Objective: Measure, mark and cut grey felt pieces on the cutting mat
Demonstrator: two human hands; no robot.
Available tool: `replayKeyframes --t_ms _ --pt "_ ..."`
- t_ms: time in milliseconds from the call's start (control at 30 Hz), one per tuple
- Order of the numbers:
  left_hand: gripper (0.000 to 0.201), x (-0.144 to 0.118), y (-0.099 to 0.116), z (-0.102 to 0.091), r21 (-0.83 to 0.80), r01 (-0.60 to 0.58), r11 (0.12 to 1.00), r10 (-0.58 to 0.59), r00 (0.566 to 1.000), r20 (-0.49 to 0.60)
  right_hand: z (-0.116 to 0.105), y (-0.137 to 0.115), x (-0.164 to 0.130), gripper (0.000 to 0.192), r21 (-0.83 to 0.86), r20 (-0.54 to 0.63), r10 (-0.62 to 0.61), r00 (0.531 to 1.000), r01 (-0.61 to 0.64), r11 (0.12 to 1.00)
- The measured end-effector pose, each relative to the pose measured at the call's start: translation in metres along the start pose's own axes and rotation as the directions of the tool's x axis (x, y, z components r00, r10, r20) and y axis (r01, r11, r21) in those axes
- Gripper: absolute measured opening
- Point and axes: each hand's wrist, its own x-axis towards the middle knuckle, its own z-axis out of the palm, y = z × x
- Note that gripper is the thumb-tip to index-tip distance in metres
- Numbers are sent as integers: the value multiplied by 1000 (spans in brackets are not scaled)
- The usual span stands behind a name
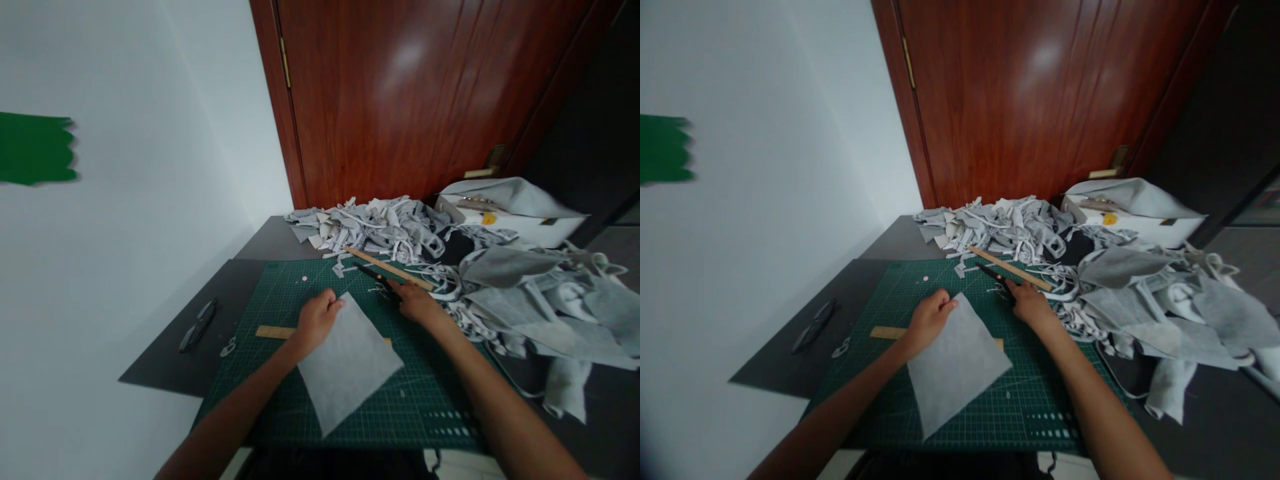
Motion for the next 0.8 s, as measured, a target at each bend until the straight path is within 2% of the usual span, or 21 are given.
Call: replayKeyframes --t_ms 100,200,367,533,667,800 --pt "28 41 -15 -5 -127 61 990 -75 992 -104 -2 -2 0 71 7 14 38 999 -38 999" --pt "32 57 -34 -8 -272 126 954 -158 982 -100 1 -4 1 59 56 3 62 998 -62 996" --pt "44 48 -59 -15 -471 225 853 -196 974 109 7 2 11 48 242 13 95 995 -95 965" --pt "58 52 -67 -18 -566 340 751 -181 930 320 7 7 19 61 371 17 164 986 -159 915" --pt "51 54 -67 -17 -585 378 718 -174 910 376 5 2 14 70 402 -3 151 989 -137 906" --pt "43 52 -65 -15 -605 367 706 -184 921 344 9 -3 12 74 443 -64 152 986 -109 890"
